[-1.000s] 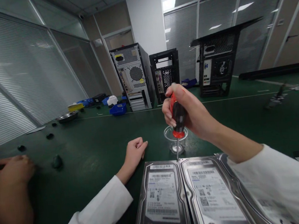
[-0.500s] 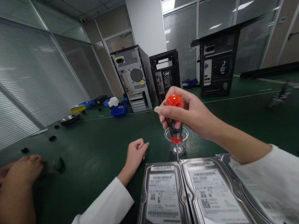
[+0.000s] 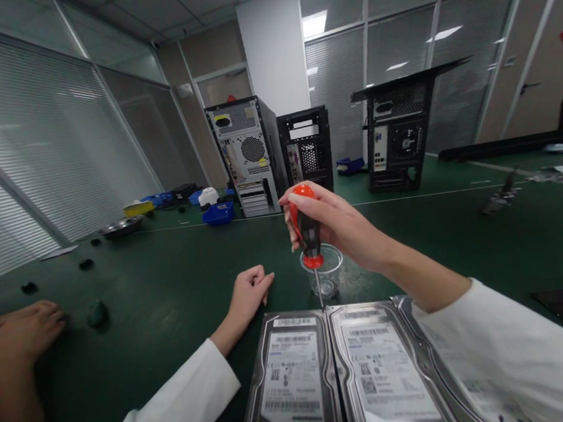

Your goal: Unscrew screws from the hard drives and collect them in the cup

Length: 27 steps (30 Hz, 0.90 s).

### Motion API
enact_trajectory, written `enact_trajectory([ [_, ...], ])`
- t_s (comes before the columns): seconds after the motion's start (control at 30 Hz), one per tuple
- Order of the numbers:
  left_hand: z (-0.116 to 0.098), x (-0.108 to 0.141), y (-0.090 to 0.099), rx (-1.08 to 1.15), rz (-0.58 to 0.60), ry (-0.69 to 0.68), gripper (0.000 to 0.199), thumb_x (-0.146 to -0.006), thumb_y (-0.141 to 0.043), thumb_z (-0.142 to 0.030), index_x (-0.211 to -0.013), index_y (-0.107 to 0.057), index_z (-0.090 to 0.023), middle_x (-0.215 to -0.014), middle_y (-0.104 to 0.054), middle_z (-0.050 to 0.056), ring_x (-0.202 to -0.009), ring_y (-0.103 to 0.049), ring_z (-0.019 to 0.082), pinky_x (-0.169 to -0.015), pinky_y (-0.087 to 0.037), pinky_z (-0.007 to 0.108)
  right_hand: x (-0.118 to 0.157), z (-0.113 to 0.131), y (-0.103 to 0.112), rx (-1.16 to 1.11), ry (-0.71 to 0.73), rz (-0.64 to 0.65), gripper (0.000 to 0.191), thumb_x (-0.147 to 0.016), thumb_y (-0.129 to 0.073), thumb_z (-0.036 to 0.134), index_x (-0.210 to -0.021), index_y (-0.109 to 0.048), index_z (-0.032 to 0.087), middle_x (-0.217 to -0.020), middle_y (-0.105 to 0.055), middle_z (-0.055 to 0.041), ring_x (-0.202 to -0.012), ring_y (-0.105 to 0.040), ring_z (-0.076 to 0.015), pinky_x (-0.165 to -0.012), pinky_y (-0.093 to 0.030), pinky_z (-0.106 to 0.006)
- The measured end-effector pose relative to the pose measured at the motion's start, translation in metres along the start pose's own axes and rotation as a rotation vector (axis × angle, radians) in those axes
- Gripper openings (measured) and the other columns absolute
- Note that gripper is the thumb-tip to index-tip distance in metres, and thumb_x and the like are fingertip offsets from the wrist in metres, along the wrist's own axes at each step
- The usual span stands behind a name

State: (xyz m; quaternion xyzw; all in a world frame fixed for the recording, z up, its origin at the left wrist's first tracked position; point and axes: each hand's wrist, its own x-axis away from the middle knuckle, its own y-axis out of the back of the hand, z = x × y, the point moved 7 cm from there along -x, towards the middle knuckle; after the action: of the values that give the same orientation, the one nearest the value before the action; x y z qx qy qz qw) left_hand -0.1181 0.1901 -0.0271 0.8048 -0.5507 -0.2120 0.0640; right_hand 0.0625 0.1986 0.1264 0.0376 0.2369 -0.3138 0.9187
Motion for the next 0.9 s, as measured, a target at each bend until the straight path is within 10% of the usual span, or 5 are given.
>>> enact_trajectory([
  [0.27, 0.006, -0.001, -0.001, -0.005, 0.011, 0.01, 0.038, -0.071, -0.051, -0.042, -0.057, -0.027, -0.017, -0.045, -0.032, -0.005, -0.037, -0.041, 0.008, -0.041, -0.027, 0.018, 0.002, 0.003, 0.001, -0.034, 0.082, -0.008, 0.033, -0.077, -0.069, 0.026, -0.086, -0.037, 0.023, -0.056, -0.049, 0.0098, -0.039, -0.043, -0.0054, -0.04, -0.037, -0.016],
  [0.53, 0.001, 0.0, -0.001, -0.029, 0.017, 0.011, 0.038, -0.071, -0.052, -0.042, -0.056, -0.027, -0.017, -0.045, -0.034, -0.005, -0.038, -0.041, 0.008, -0.042, -0.028, 0.018, -0.001, -0.008, 0.005, -0.048, 0.013, -0.009, 0.025, -0.084, -0.061, 0.032, -0.104, -0.051, 0.022, -0.088, -0.055, 0.0, -0.068, -0.057, -0.0099, -0.062, -0.051, -0.024],
  [0.7, -0.001, 0.001, -0.002, -0.02, 0.032, -0.002, 0.039, -0.072, -0.052, -0.042, -0.056, -0.027, -0.017, -0.044, -0.034, -0.005, -0.038, -0.041, 0.008, -0.043, -0.029, 0.018, 0.0, -0.003, 0.006, -0.006, 0.117, -0.05, 0.032, -0.076, -0.071, 0.021, -0.09, -0.043, 0.023, -0.07, -0.054, 0.0067, -0.052, -0.052, -0.0069, -0.051, -0.046, -0.02],
  [0.9, -0.003, 0.0, -0.004, -0.012, 0.041, -0.001, 0.038, -0.071, -0.052, -0.042, -0.056, -0.027, -0.017, -0.044, -0.033, -0.006, -0.038, -0.041, 0.008, -0.042, -0.029, 0.018, 0.002, -0.001, -0.002, -0.102, 0.08, 0.039, 0.032, -0.093, -0.041, 0.047, -0.101, -0.052, 0.019, -0.075, -0.053, 0.0007, -0.056, -0.053, -0.0096, -0.056, -0.051, -0.026],
])
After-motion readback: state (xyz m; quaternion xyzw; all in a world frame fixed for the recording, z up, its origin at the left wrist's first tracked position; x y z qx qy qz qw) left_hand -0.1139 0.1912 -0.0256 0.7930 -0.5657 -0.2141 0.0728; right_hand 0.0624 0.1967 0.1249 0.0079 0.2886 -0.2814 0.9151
